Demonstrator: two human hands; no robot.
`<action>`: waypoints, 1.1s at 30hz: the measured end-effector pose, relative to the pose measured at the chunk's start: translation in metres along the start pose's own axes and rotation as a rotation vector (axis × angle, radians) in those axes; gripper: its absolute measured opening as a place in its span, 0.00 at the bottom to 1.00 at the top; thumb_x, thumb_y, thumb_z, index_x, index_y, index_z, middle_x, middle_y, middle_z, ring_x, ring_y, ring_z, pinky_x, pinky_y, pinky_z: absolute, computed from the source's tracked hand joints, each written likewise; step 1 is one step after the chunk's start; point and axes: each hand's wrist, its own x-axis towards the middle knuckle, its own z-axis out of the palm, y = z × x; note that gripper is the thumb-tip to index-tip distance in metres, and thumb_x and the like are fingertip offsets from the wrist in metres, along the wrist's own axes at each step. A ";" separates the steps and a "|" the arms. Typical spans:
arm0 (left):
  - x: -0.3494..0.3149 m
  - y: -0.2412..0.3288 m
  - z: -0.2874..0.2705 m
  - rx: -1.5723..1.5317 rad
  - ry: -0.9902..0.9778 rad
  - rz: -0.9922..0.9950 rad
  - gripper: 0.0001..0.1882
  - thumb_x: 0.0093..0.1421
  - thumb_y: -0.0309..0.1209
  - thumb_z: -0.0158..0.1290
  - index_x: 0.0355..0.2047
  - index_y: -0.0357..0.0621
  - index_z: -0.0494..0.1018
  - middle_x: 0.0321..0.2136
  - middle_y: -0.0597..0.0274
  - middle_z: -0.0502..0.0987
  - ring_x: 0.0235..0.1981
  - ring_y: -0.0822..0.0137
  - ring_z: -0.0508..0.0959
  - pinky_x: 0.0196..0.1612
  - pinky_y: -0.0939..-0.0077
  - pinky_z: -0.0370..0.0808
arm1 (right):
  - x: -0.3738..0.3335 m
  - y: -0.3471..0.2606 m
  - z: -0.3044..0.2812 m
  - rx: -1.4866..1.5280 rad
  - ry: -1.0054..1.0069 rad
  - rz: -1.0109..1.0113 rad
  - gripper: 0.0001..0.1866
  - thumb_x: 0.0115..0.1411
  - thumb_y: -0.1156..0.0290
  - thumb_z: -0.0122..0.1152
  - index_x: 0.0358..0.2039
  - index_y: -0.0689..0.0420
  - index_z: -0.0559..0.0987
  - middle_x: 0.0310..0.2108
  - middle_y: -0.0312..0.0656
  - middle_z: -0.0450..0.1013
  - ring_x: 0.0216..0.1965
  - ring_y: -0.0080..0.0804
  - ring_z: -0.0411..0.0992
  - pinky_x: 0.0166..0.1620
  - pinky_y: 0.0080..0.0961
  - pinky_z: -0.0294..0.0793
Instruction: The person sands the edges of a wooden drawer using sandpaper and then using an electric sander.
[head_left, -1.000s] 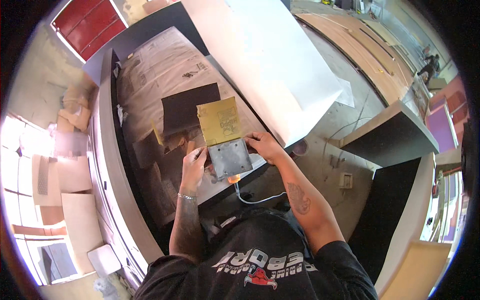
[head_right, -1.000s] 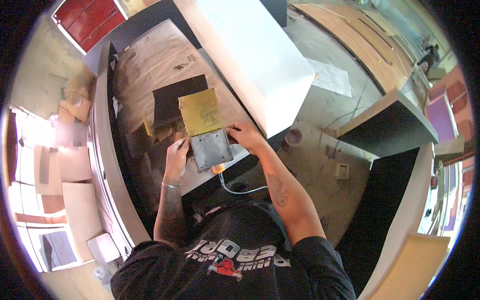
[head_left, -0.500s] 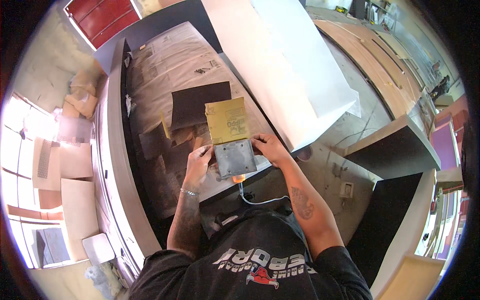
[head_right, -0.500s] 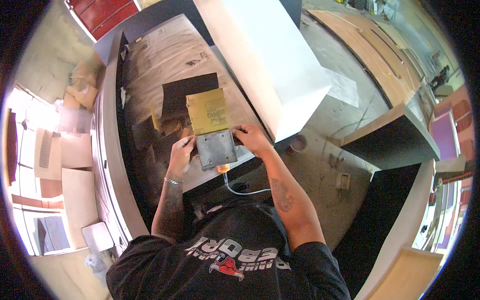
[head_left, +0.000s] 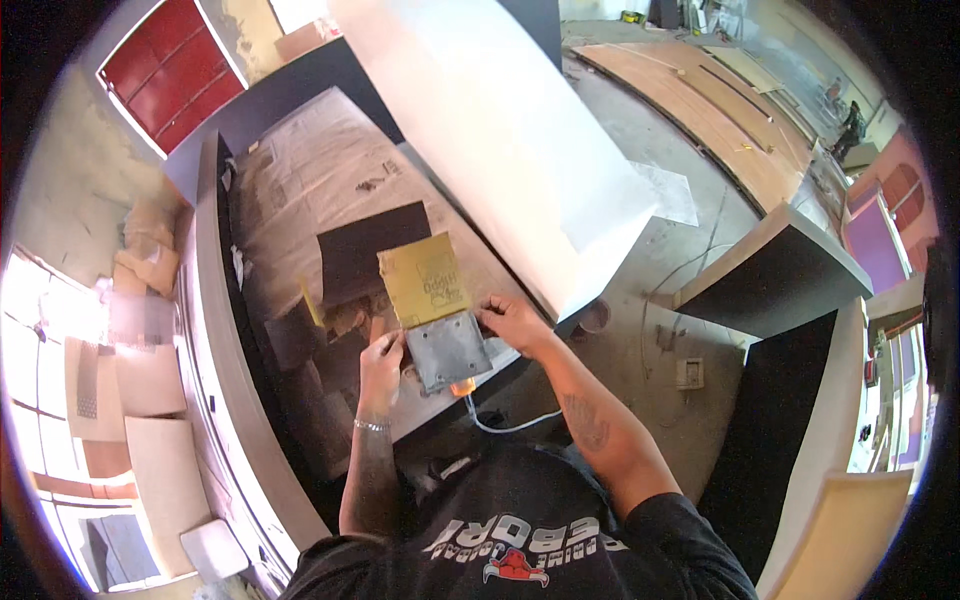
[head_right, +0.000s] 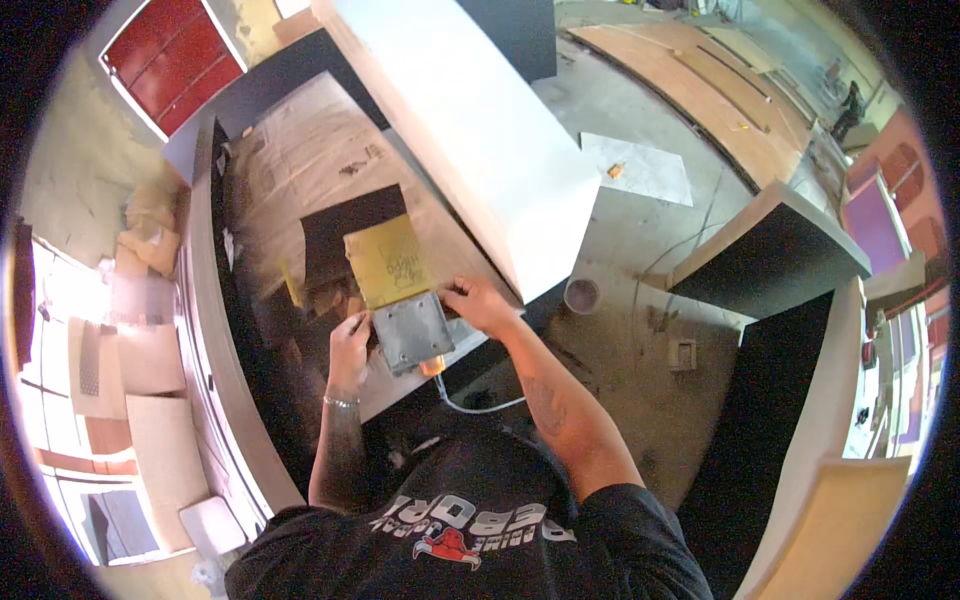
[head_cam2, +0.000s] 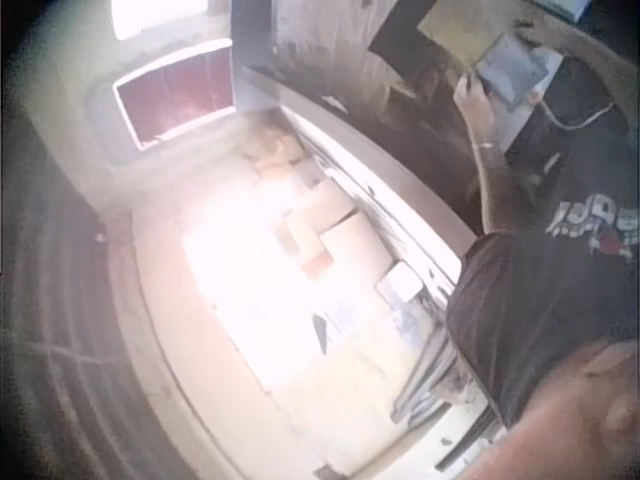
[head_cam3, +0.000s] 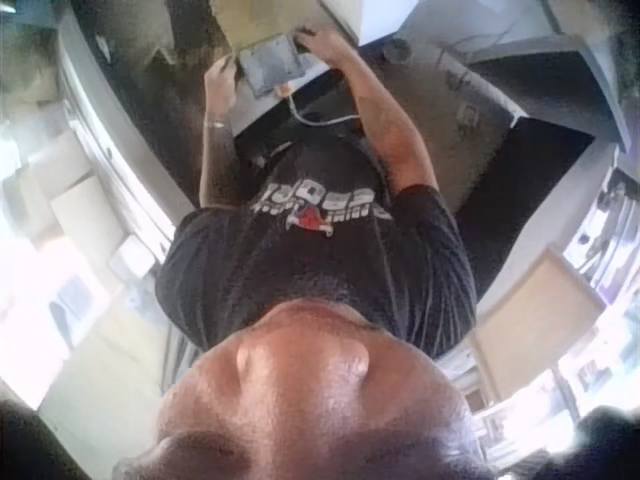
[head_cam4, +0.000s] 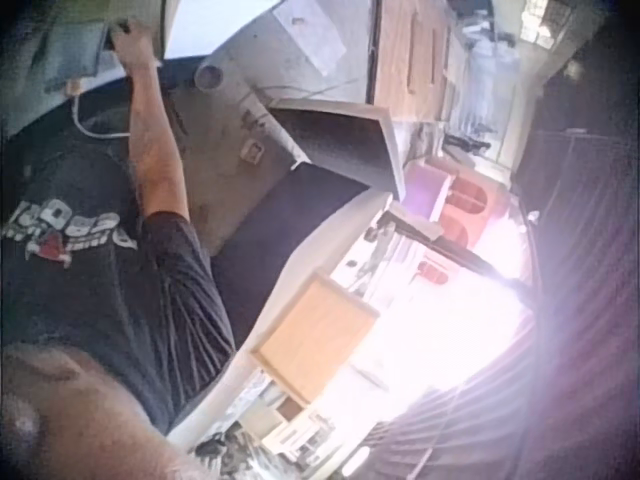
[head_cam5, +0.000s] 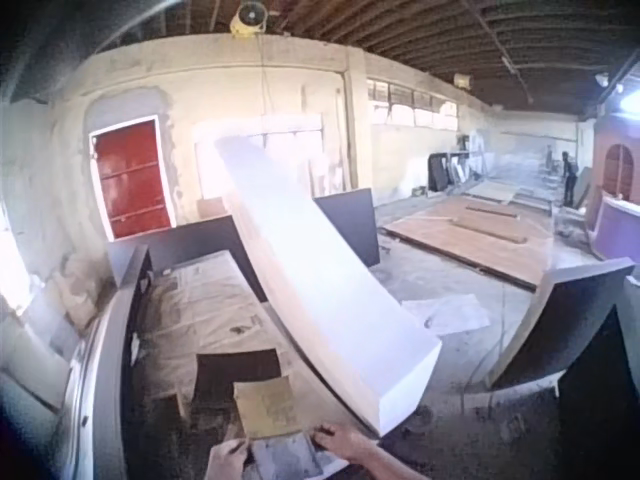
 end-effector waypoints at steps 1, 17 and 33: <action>-0.002 -0.003 -0.004 0.001 0.024 0.004 0.14 0.69 0.28 0.52 0.46 0.27 0.78 0.37 0.64 0.81 0.38 0.77 0.77 0.42 0.81 0.73 | -0.001 -0.003 0.006 0.106 -0.025 -0.002 0.12 0.68 0.67 0.59 0.44 0.62 0.80 0.34 0.34 0.78 0.34 0.21 0.75 0.42 0.22 0.77; -0.012 -0.013 0.003 -0.022 0.087 0.074 0.17 0.68 0.34 0.54 0.47 0.29 0.76 0.41 0.63 0.79 0.40 0.76 0.76 0.44 0.79 0.73 | -0.016 -0.004 0.007 0.196 -0.068 -0.113 0.17 0.67 0.60 0.60 0.45 0.61 0.78 0.35 0.35 0.75 0.38 0.22 0.72 0.42 0.25 0.75; -0.023 0.006 0.022 0.220 0.100 0.199 0.24 0.60 0.35 0.62 0.49 0.29 0.69 0.36 0.56 0.78 0.32 0.70 0.77 0.37 0.74 0.77 | -0.034 -0.018 0.027 -0.107 0.060 -0.415 0.34 0.59 0.55 0.71 0.54 0.65 0.67 0.44 0.56 0.73 0.48 0.44 0.73 0.52 0.37 0.71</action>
